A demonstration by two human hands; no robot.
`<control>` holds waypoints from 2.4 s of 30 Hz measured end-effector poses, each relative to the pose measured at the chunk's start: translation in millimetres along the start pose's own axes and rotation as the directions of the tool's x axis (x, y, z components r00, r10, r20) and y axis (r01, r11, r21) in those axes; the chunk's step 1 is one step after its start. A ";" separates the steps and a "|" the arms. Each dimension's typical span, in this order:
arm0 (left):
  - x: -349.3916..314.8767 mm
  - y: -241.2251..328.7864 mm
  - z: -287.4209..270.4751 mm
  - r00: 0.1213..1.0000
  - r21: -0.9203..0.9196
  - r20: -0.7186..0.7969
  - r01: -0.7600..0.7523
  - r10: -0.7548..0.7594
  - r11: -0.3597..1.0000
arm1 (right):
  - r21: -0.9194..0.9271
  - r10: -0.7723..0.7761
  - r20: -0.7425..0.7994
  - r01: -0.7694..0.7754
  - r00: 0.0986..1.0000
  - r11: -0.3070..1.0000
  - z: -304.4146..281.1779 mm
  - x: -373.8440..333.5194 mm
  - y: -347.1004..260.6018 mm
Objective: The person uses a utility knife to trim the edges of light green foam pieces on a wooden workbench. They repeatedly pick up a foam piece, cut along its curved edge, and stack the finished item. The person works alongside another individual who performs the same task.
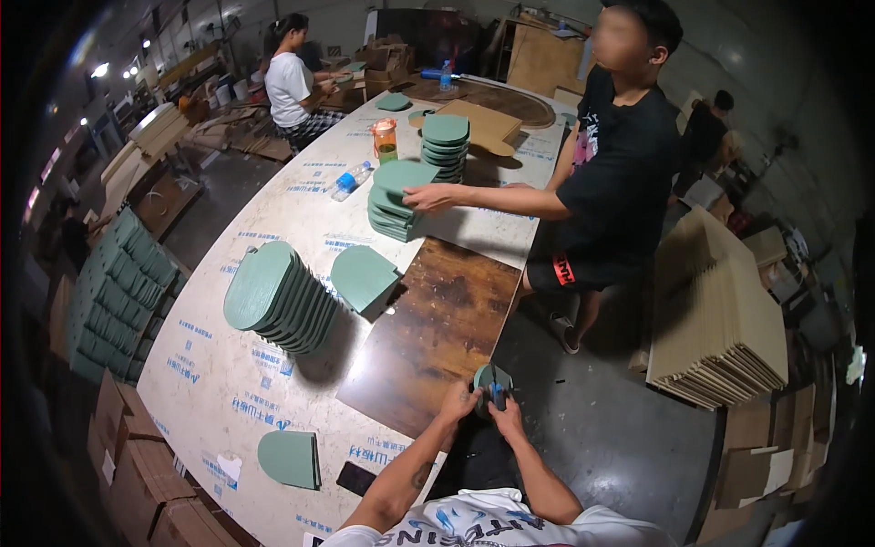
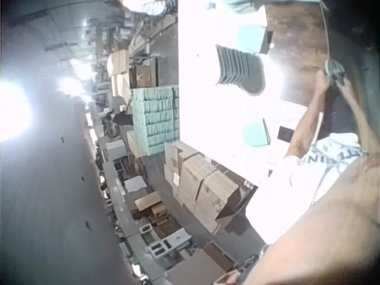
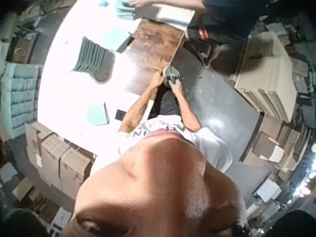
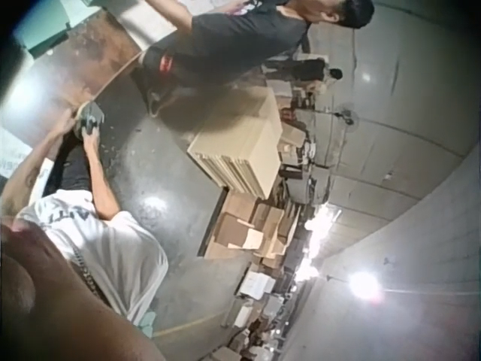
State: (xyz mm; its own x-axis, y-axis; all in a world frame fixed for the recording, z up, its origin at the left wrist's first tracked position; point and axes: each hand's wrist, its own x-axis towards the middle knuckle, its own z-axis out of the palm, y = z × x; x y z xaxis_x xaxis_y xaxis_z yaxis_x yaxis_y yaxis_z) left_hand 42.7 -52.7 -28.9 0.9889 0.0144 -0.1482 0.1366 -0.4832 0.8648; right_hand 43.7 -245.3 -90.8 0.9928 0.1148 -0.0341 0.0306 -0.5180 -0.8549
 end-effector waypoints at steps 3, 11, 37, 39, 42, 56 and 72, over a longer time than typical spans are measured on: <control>-11.7 5.3 -0.4 0.989 -0.399 -0.094 0.070 -0.117 0.914 | -0.134 -0.135 -0.106 0.120 0.985 0.984 -17.8 -6.3 -1.4; -80.6 -57.6 -35.5 0.889 -0.714 -0.105 0.245 -0.446 0.656 | 0.423 0.476 -0.053 -0.412 0.878 0.807 -47.4 -18.7 -37.2; -36.9 -8.8 -8.0 0.918 0.587 -0.366 0.100 0.154 0.803 | 0.048 0.493 0.243 -0.518 0.836 0.854 -71.5 9.4 -78.0; -35.4 -5.6 -4.9 0.915 0.625 -0.375 0.134 0.146 0.769 | -0.126 0.496 0.333 -0.483 0.802 0.866 -95.5 5.7 -106.1; -35.2 -5.8 -5.6 0.920 0.618 -0.368 0.138 0.131 0.774 | -0.302 0.504 0.452 -0.405 0.736 0.863 -109.5 -5.6 -145.1; -32.8 4.2 -10.4 0.924 0.590 -0.365 0.133 0.117 0.796 | -0.671 0.551 0.583 -0.029 0.597 0.741 -125.6 15.9 -185.9; -27.9 2.3 -8.3 0.919 0.605 -0.367 0.118 0.144 0.787 | -0.692 0.553 0.598 0.027 0.580 0.721 -96.2 -10.5 -102.5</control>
State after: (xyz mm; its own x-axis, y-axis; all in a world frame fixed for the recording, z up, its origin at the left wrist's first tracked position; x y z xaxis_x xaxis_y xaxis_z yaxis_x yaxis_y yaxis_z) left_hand 15.9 -46.9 -18.8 0.9503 0.2644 0.1645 0.1882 -0.9085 0.3731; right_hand 41.2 -274.9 47.0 0.5235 0.2873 -0.8021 0.1291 -0.9573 -0.2587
